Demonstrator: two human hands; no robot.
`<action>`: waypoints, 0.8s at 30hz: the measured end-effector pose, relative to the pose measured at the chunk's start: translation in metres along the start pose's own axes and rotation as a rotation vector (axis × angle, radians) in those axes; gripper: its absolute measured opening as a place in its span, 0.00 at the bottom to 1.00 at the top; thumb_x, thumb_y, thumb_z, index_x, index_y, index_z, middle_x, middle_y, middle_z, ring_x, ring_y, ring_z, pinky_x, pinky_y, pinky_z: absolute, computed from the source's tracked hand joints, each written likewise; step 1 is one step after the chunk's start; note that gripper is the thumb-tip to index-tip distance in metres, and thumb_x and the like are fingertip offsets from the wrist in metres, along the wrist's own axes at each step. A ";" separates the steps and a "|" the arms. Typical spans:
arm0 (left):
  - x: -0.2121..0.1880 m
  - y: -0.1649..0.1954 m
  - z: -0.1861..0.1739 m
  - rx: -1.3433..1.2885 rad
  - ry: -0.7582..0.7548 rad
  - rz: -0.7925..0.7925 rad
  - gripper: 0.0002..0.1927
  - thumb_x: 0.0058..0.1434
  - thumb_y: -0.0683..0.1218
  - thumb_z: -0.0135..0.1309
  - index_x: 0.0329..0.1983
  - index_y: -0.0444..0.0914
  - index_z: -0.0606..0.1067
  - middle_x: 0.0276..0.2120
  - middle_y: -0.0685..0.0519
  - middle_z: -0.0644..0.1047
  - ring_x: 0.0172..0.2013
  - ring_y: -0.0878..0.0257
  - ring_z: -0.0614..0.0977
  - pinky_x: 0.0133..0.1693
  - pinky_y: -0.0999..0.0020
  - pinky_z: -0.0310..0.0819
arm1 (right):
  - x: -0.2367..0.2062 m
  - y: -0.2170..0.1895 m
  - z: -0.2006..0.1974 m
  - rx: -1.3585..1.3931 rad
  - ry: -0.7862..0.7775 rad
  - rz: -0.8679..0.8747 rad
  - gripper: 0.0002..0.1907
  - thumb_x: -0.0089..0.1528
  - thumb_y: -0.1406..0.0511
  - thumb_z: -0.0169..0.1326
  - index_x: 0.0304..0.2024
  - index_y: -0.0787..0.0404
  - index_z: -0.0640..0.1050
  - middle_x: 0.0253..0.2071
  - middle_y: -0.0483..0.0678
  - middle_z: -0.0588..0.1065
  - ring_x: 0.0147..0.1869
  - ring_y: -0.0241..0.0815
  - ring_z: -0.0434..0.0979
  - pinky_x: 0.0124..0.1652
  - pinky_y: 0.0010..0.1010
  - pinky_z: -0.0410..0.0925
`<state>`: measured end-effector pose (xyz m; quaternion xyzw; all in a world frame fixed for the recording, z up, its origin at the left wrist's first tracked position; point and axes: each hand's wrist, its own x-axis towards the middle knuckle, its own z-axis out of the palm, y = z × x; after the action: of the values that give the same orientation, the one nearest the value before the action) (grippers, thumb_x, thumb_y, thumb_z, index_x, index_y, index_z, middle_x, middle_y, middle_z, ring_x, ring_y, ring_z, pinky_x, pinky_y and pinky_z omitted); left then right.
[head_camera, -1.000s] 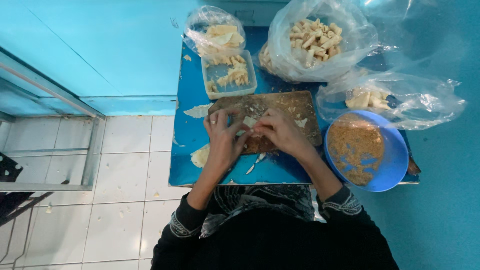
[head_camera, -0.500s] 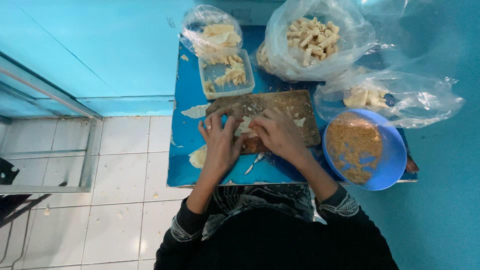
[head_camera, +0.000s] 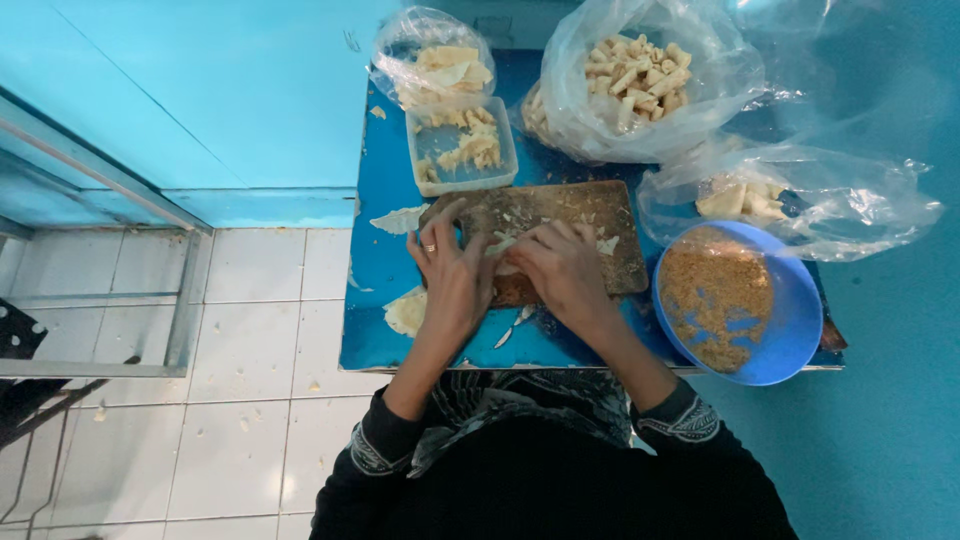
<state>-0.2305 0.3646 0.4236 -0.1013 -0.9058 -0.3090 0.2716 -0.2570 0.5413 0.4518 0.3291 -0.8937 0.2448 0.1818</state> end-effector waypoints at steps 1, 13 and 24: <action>0.000 0.000 0.000 -0.010 0.026 0.017 0.10 0.54 0.41 0.62 0.40 0.39 0.82 0.64 0.40 0.64 0.64 0.39 0.62 0.61 0.23 0.42 | 0.001 0.001 0.000 -0.014 -0.004 0.026 0.05 0.64 0.62 0.60 0.41 0.53 0.82 0.41 0.44 0.75 0.50 0.48 0.73 0.51 0.46 0.59; -0.022 0.002 -0.006 0.140 0.051 0.094 0.08 0.59 0.44 0.63 0.42 0.42 0.80 0.70 0.45 0.62 0.67 0.43 0.62 0.65 0.26 0.42 | -0.006 -0.012 0.005 0.018 -0.032 0.157 0.07 0.63 0.58 0.60 0.38 0.53 0.79 0.45 0.52 0.66 0.54 0.54 0.68 0.51 0.49 0.60; -0.044 0.006 -0.038 0.187 0.013 -0.082 0.25 0.55 0.54 0.68 0.47 0.36 0.72 0.68 0.41 0.60 0.65 0.40 0.61 0.61 0.20 0.38 | 0.022 -0.020 0.019 -0.254 -0.020 0.139 0.13 0.63 0.55 0.56 0.42 0.56 0.74 0.46 0.52 0.64 0.52 0.55 0.64 0.43 0.52 0.58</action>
<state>-0.1755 0.3450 0.4271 -0.0363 -0.9322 -0.2348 0.2730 -0.2622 0.5059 0.4532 0.2431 -0.9398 0.1386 0.1959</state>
